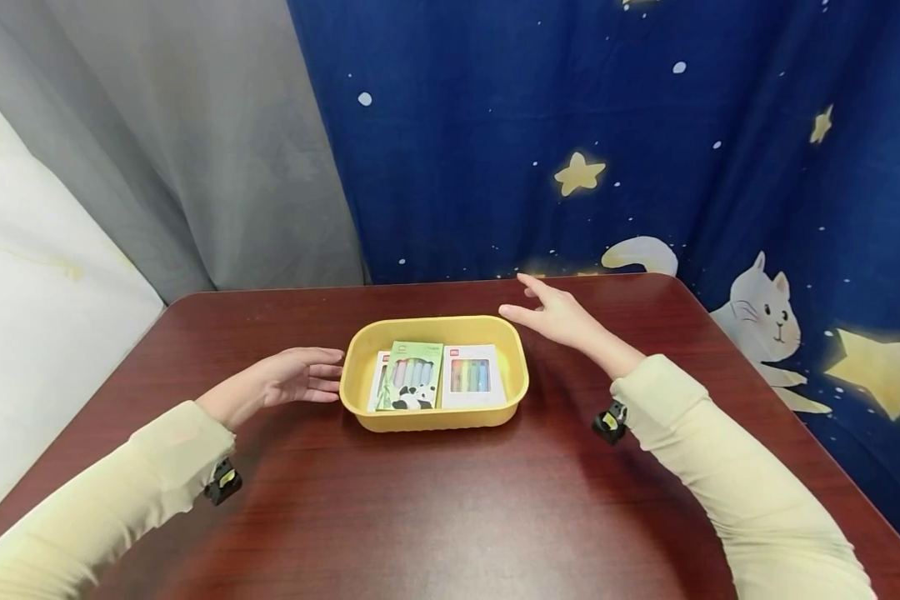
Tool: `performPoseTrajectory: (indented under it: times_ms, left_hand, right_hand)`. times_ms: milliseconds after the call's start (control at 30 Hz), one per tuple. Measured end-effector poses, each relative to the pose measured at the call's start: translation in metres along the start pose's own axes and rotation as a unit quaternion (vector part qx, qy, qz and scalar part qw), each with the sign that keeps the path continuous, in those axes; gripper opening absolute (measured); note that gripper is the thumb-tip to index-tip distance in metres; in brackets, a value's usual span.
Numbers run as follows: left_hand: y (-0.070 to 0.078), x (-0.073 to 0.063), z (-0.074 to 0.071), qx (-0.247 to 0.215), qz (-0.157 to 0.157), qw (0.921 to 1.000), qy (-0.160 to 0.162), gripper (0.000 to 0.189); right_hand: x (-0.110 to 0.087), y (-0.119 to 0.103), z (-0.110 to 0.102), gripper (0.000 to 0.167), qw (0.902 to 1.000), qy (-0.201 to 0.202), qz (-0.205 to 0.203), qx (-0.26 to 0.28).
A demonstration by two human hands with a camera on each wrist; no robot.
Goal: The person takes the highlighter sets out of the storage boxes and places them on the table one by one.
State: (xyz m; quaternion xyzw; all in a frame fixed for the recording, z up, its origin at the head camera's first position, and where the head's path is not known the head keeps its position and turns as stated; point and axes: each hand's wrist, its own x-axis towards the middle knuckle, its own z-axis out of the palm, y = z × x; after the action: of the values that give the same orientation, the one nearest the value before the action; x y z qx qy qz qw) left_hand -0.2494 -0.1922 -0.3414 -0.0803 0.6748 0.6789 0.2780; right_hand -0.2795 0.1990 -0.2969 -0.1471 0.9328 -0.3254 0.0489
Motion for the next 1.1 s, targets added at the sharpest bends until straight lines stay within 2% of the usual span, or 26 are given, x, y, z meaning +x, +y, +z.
performPoseTrajectory:
  times_ms: [233,400,600,800,900,1100]
  left_hand:
    - [0.0,0.005,0.005,-0.007,-0.002,1.0,0.005,0.047]
    - [0.0,0.006,0.009,0.002,0.0,0.9999,0.012,0.055]
    - [-0.002,0.007,0.011,0.01,0.009,0.9999,0.005,0.059]
    - [0.0,0.008,0.011,0.013,0.01,0.9999,0.002,0.059]
    - [0.001,0.009,0.01,0.014,0.007,0.9999,-0.003,0.06]
    - [0.004,0.009,0.009,0.011,-0.002,0.9999,-0.007,0.062]
  right_hand:
    - [0.004,-0.014,0.005,0.077,0.9983,-0.021,0.01,0.053]
    - [0.008,-0.021,0.015,0.072,0.9892,-0.06,0.012,0.133]
    - [0.012,-0.03,0.031,0.07,0.9664,-0.123,0.04,0.222]
    - [0.015,-0.038,0.043,0.071,0.9341,-0.175,0.076,0.301]
    - [0.018,-0.042,0.048,0.072,0.9201,-0.186,0.102,0.329]
    - [0.022,-0.049,0.059,0.072,0.9006,-0.201,0.131,0.362]
